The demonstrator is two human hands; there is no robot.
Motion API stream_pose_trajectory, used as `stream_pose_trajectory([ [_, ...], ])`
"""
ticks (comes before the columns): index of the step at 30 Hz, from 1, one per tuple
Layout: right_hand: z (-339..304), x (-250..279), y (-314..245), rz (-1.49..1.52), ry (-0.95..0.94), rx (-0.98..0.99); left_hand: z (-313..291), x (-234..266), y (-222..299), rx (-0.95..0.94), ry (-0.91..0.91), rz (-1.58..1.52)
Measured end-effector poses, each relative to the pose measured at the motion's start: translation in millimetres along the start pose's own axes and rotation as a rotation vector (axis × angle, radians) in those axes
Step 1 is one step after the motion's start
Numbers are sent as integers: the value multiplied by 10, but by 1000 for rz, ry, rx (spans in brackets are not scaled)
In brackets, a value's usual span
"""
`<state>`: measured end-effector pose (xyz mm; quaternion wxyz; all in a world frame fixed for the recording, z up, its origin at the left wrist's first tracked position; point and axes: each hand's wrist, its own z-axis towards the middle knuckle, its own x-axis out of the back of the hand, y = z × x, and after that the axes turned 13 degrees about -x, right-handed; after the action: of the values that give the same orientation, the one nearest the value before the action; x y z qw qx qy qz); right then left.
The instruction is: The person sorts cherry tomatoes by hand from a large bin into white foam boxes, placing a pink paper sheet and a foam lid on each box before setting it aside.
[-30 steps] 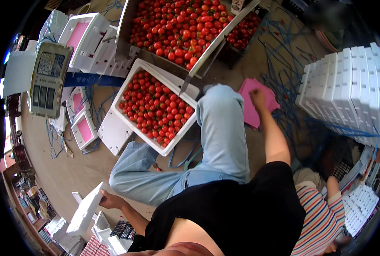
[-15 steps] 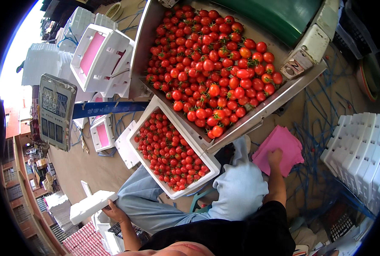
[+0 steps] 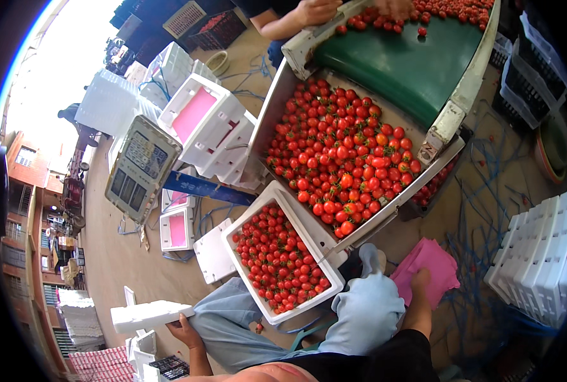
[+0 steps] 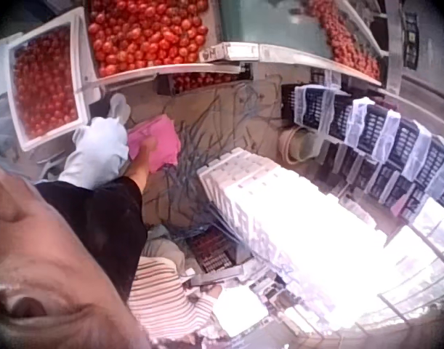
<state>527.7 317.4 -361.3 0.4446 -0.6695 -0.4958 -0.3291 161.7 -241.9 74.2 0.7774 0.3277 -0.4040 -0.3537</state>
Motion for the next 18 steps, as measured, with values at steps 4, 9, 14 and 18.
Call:
stream_pose_trajectory([
  [4, -208, 404, 101, 307, 51, 32, -51, 89, -25, -56, 25, -85],
  [9, -453, 1676, -31, 785, 260, 267, -187, 167, -32, -68, 88, -224],
  [14, -1457, 3729, -1495, 1177, 5, 614, -177, 110, 55, -143, 142, -304],
  [18, -2626, 4188, -2860, 937, -155, 1229, -454, -90, 316, -35, 100, -522],
])
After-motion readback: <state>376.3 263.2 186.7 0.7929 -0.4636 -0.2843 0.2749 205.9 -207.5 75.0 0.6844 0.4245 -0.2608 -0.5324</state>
